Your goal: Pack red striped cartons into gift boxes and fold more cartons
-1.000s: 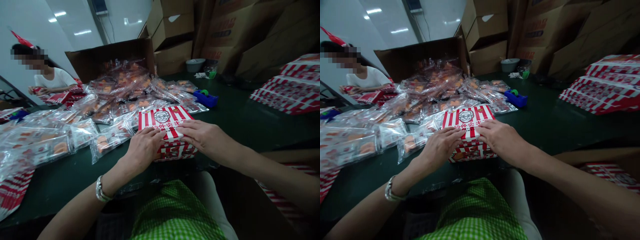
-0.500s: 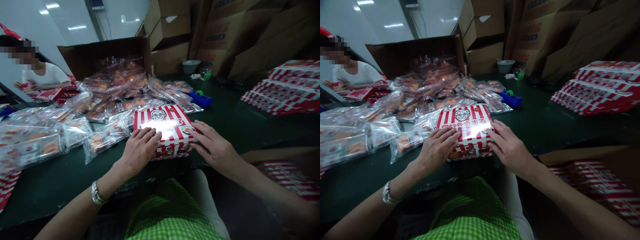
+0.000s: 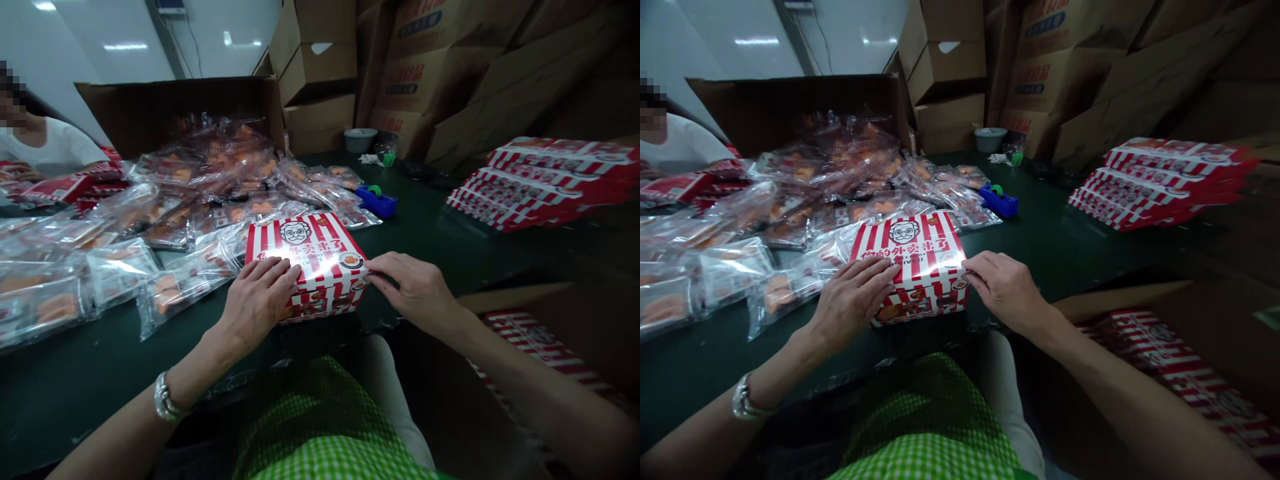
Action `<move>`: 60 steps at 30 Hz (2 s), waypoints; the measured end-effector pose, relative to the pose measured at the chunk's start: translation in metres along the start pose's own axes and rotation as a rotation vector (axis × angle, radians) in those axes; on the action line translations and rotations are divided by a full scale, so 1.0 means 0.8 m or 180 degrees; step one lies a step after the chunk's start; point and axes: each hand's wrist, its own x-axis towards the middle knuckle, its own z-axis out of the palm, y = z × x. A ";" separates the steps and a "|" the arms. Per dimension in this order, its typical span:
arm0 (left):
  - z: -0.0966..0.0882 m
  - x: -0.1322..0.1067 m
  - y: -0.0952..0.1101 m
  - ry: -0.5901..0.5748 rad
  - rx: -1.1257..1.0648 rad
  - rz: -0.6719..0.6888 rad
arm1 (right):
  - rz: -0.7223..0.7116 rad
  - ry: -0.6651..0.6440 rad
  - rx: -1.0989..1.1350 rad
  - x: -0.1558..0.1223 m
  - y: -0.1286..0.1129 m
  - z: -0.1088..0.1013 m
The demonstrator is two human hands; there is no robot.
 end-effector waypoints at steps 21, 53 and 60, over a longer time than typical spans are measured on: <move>0.007 -0.011 0.000 0.0030 -0.0186 -0.0070 | -0.0048 0.0172 0.0096 -0.017 -0.018 0.002; -0.025 -0.078 -0.003 -0.0619 -0.0093 -0.0563 | -0.0900 -0.0132 -0.0538 0.004 -0.032 0.064; -0.035 0.001 -0.005 -0.1047 -0.0595 0.0130 | -0.0941 -0.0054 -0.0593 0.011 -0.027 0.064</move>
